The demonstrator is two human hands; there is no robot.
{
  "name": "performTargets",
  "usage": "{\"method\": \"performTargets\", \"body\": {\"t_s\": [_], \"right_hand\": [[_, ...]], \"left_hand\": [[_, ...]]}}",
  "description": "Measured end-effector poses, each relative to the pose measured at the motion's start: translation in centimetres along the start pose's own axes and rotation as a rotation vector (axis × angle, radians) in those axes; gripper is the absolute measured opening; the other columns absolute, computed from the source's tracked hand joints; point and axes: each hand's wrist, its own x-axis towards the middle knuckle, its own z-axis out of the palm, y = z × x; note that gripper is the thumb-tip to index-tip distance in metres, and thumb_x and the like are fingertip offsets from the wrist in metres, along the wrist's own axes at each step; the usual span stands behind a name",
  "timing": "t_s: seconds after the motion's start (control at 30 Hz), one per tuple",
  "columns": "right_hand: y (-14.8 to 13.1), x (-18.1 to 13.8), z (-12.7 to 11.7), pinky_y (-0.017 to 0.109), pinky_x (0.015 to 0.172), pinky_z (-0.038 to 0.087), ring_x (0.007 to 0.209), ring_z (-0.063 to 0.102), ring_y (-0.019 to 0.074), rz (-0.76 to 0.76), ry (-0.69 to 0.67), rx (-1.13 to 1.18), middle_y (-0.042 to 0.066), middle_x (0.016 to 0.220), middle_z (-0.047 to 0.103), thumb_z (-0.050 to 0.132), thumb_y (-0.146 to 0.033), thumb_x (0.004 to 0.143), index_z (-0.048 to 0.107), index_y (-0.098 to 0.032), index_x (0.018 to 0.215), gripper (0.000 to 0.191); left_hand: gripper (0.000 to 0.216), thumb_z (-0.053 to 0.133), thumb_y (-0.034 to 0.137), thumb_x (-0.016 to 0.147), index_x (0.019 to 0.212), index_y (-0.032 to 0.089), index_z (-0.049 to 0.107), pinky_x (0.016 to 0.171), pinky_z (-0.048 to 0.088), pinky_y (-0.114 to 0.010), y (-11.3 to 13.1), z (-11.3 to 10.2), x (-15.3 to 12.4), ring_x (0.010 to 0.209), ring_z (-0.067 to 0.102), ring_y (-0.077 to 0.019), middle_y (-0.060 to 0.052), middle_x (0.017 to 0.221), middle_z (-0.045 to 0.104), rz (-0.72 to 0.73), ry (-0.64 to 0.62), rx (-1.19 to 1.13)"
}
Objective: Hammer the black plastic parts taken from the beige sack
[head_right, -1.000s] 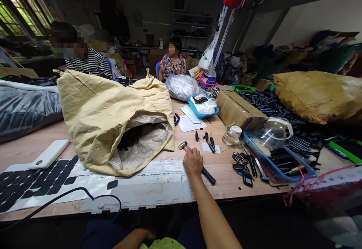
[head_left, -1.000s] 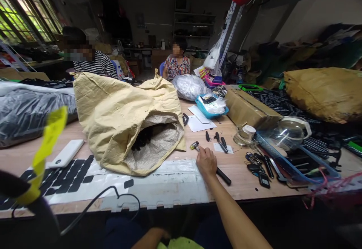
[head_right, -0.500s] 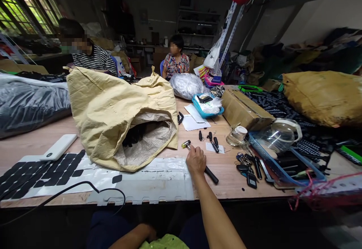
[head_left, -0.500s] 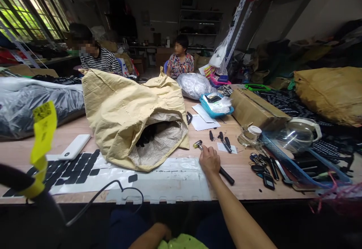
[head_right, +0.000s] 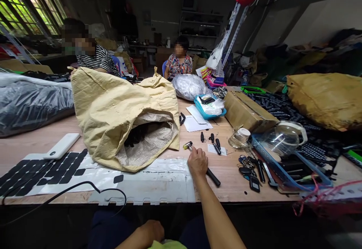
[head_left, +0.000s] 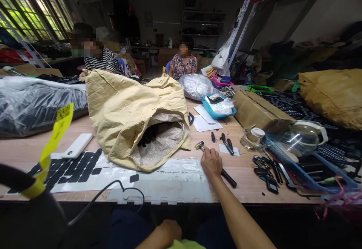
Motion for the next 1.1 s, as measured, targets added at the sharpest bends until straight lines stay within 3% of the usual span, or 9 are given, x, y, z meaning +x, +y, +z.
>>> {"method": "performTargets", "body": {"t_s": [0.07, 0.17, 0.23, 0.33, 0.43, 0.57, 0.93, 1.03, 1.1], "right_hand": [[-0.1, 0.0, -0.1, 0.031, 0.068, 0.032, 0.087, 0.052, 0.0211, 0.005, -0.002, 0.000, 0.008, 0.090, 0.058, 0.050, -0.017, 0.090, 0.069, -0.023, 0.112, 0.030], [-0.1, 0.0, -0.2, 0.031, 0.068, 0.032, 0.088, 0.052, 0.0212, 0.008, 0.000, 0.000, 0.008, 0.090, 0.059, 0.051, -0.018, 0.090, 0.069, -0.022, 0.112, 0.029], [-0.1, 0.0, -0.1, 0.031, 0.068, 0.032, 0.088, 0.052, 0.0212, 0.009, 0.002, -0.004, 0.008, 0.090, 0.059, 0.051, -0.019, 0.090, 0.069, -0.022, 0.112, 0.029], [-0.1, 0.1, 0.1, 0.030, 0.068, 0.031, 0.087, 0.052, 0.0207, 0.004, 0.000, -0.011, 0.007, 0.090, 0.059, 0.052, -0.019, 0.090, 0.069, -0.022, 0.113, 0.029], [-0.1, 0.0, 0.4, 0.030, 0.068, 0.031, 0.087, 0.051, 0.0202, -0.001, -0.001, -0.015, 0.007, 0.090, 0.058, 0.052, -0.019, 0.090, 0.068, -0.022, 0.113, 0.029], [0.0, -0.1, 0.6, 0.030, 0.069, 0.031, 0.087, 0.050, 0.0201, -0.010, 0.000, -0.022, 0.007, 0.090, 0.057, 0.051, -0.019, 0.089, 0.067, -0.022, 0.114, 0.030], [-0.5, 0.0, 0.0, 0.031, 0.070, 0.033, 0.090, 0.050, 0.0214, 0.018, -0.030, 0.003, 0.008, 0.093, 0.058, 0.049, -0.020, 0.091, 0.067, -0.023, 0.115, 0.030], [-0.8, 0.2, -0.4, 0.032, 0.071, 0.033, 0.090, 0.050, 0.0217, 0.030, -0.057, 0.002, 0.009, 0.095, 0.058, 0.048, -0.020, 0.091, 0.067, -0.023, 0.116, 0.031], [-1.0, 0.2, -0.7, 0.031, 0.071, 0.033, 0.090, 0.050, 0.0216, 0.037, -0.070, 0.000, 0.009, 0.095, 0.058, 0.048, -0.021, 0.092, 0.067, -0.023, 0.116, 0.031]], "left_hand": [[0.016, 0.065, 0.036, 0.080, 0.081, 0.024, 0.076, 0.072, 0.053, -0.041, 0.8, -2.3, -1.6, 0.083, 0.071, -0.0314, -0.008, 0.077, 0.074, 0.070, -0.021, 0.035], [0.030, 0.056, 0.045, 0.086, 0.094, 0.025, 0.076, 0.064, 0.049, -0.028, 2.8, -8.7, -4.2, 0.071, 0.067, -0.0199, -0.002, 0.080, 0.075, 0.282, 0.066, -0.076], [0.032, 0.053, 0.043, 0.088, 0.097, 0.022, 0.076, 0.066, 0.048, -0.025, 3.9, -14.0, -5.2, 0.073, 0.066, -0.0175, -0.001, 0.082, 0.076, 0.260, 0.350, -0.177], [0.037, 0.050, 0.039, 0.091, 0.114, 0.018, 0.071, 0.069, 0.049, -0.030, 4.2, -20.9, -5.4, 0.081, 0.068, -0.0230, -0.009, 0.093, 0.076, -0.239, 0.902, -0.143], [0.037, 0.049, 0.031, 0.092, 0.122, 0.016, 0.066, 0.078, 0.050, -0.035, 3.2, -24.7, -4.8, 0.099, 0.068, -0.0289, -0.016, 0.111, 0.072, -0.661, 1.181, -0.042], [0.034, 0.046, 0.025, 0.093, 0.114, 0.009, 0.068, 0.076, 0.051, -0.037, 1.7, -26.0, -4.2, 0.101, 0.068, -0.0314, -0.022, 0.115, 0.068, -0.821, 1.246, -0.013], [0.024, 0.057, 0.023, 0.081, 0.096, 0.012, 0.072, 0.070, 0.050, -0.037, 0.3, -25.7, -3.8, 0.090, 0.069, -0.0334, -0.019, 0.095, 0.070, -0.825, 1.183, -0.038], [0.026, 0.056, 0.026, 0.084, 0.103, 0.016, 0.070, 0.074, 0.049, -0.038, 0.8, -24.2, -4.7, 0.094, 0.066, -0.0312, -0.016, 0.106, 0.067, -0.693, 1.248, 0.058], [0.022, 0.056, 0.027, 0.084, 0.101, 0.020, 0.067, 0.075, 0.048, -0.035, 1.5, -22.4, -4.9, 0.092, 0.064, -0.0268, -0.011, 0.104, 0.066, -0.452, 1.281, 0.152]]}}
